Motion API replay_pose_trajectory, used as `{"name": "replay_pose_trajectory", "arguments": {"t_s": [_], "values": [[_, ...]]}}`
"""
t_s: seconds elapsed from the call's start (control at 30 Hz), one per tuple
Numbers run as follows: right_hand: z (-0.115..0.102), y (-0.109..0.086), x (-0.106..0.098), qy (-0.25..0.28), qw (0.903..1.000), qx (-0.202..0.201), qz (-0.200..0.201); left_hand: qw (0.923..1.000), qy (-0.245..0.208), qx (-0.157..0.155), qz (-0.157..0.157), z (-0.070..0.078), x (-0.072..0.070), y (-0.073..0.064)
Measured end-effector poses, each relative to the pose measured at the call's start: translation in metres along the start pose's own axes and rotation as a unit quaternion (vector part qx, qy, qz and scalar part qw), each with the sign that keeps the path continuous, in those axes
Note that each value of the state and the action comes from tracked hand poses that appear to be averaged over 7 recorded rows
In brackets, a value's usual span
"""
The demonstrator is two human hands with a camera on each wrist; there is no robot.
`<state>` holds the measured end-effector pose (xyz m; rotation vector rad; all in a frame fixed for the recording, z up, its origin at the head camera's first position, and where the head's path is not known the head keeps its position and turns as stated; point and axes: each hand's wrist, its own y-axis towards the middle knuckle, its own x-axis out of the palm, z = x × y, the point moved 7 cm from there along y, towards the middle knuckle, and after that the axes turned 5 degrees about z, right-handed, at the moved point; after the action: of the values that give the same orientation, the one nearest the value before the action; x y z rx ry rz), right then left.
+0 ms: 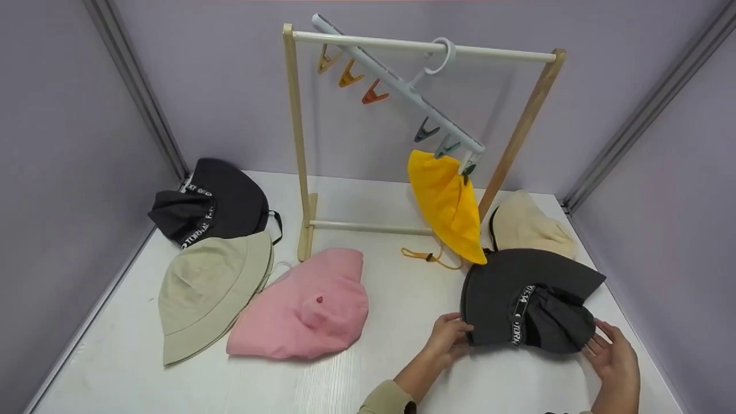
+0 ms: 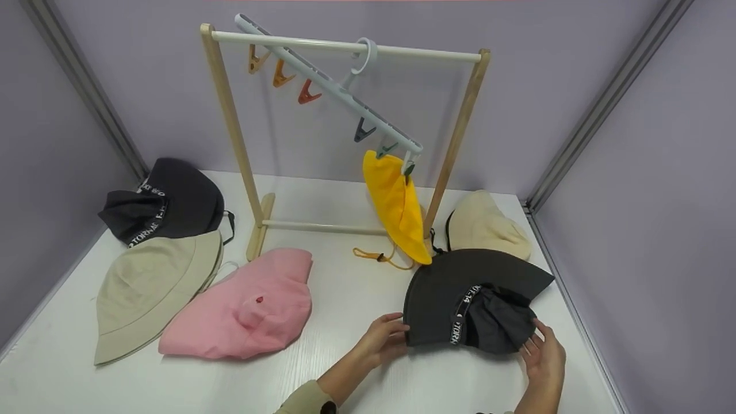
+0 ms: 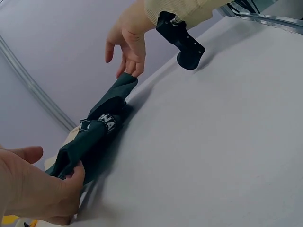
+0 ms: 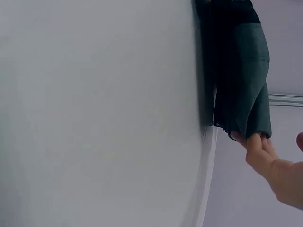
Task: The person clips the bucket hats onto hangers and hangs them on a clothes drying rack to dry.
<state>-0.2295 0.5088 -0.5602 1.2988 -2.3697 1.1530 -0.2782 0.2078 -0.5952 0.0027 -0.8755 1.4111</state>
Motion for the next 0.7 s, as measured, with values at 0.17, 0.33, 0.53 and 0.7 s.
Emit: {"name": "replay_pose_trajectory", "arguments": {"t_s": [0.17,0.33,0.53,0.7], "values": [[-0.001,0.01,0.005,-0.059,0.9921,-0.061,-0.092,0.9994,-0.032,0.015,0.004,0.007,-0.011,0.004],[-0.004,0.013,0.005,-0.181,0.9662,-0.172,-0.065,0.9983,-0.053,0.026,0.005,0.012,-0.021,0.006],[-0.003,-0.019,0.037,-0.279,0.9287,-0.244,0.008,0.9949,-0.082,0.055,0.017,0.026,-0.037,0.006],[-0.001,-0.04,0.066,-0.394,0.863,-0.315,0.025,0.9908,-0.044,0.115,0.057,0.042,-0.049,0.004]]}}
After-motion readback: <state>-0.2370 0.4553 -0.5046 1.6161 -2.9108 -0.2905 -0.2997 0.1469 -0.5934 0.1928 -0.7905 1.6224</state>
